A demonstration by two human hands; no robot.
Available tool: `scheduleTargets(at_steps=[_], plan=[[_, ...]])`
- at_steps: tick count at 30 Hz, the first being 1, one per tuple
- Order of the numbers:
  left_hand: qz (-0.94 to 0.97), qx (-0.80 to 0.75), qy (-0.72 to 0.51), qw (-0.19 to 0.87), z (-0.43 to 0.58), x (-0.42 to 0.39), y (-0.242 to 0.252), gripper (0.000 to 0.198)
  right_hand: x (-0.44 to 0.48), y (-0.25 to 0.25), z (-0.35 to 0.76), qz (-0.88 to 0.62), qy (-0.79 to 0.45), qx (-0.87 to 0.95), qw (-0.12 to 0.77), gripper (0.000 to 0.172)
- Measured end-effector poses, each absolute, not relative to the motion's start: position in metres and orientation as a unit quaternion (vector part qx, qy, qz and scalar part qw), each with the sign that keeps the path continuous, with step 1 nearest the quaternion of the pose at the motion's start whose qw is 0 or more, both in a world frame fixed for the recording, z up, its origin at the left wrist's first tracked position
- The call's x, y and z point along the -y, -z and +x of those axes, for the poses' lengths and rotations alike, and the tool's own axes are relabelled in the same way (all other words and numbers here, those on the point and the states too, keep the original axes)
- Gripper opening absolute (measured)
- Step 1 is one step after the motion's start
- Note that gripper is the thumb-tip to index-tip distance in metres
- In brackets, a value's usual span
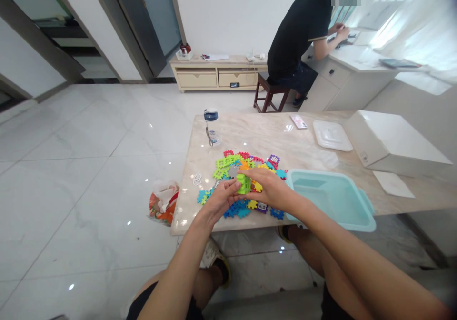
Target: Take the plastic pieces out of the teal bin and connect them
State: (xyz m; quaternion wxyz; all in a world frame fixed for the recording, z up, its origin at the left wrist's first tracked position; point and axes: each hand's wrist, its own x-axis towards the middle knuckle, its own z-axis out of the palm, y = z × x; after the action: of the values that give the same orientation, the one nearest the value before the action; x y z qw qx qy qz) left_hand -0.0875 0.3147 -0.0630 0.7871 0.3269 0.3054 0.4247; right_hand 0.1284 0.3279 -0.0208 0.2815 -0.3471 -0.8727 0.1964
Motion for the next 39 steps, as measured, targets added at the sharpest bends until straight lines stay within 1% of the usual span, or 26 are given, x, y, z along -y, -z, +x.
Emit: scheduleTargets(at_steps=[3,9,13,16,19,22,26,29,32,39], plan=[[0.326,-0.316,-0.414,0.789,-0.087,-0.315,0.062,0.045,-0.329,0.02,0.129,-0.35,-0.205,0.871,0.279,0.068],[0.333,-0.322,-0.408,0.787,-0.089,-0.317,0.061,0.043,-0.329,0.021,0.128,-0.347,-0.194,0.874,0.279,0.069],[0.335,-0.315,-0.404,0.791,-0.088,-0.316,0.061,0.048,-0.328,0.021,0.127,-0.347,-0.191,0.876,0.276,0.069],[0.344,-0.297,-0.408,0.792,-0.085,-0.314,0.061,0.048,-0.327,0.023,0.129,-0.348,-0.199,0.874,0.275,0.066],[0.357,-0.273,-0.396,0.801,-0.084,-0.313,0.063,0.054,-0.327,0.026,0.132,-0.345,-0.204,0.871,0.284,0.063],[0.366,-0.267,-0.39,0.802,-0.085,-0.313,0.066,0.059,-0.326,0.024,0.134,-0.333,-0.207,0.877,0.278,0.065],[0.365,-0.265,-0.393,0.801,-0.088,-0.315,0.07,0.059,-0.324,0.019,0.132,-0.33,-0.203,0.882,0.269,0.069],[0.364,-0.258,-0.393,0.804,-0.089,-0.316,0.07,0.06,-0.324,0.018,0.13,-0.335,-0.191,0.882,0.272,0.069],[0.367,-0.266,-0.392,0.8,-0.089,-0.316,0.067,0.058,-0.325,0.018,0.129,-0.34,-0.186,0.88,0.275,0.066],[0.371,-0.314,-0.391,0.782,-0.087,-0.314,0.06,0.046,-0.326,0.017,0.128,-0.347,-0.179,0.882,0.262,0.062]])
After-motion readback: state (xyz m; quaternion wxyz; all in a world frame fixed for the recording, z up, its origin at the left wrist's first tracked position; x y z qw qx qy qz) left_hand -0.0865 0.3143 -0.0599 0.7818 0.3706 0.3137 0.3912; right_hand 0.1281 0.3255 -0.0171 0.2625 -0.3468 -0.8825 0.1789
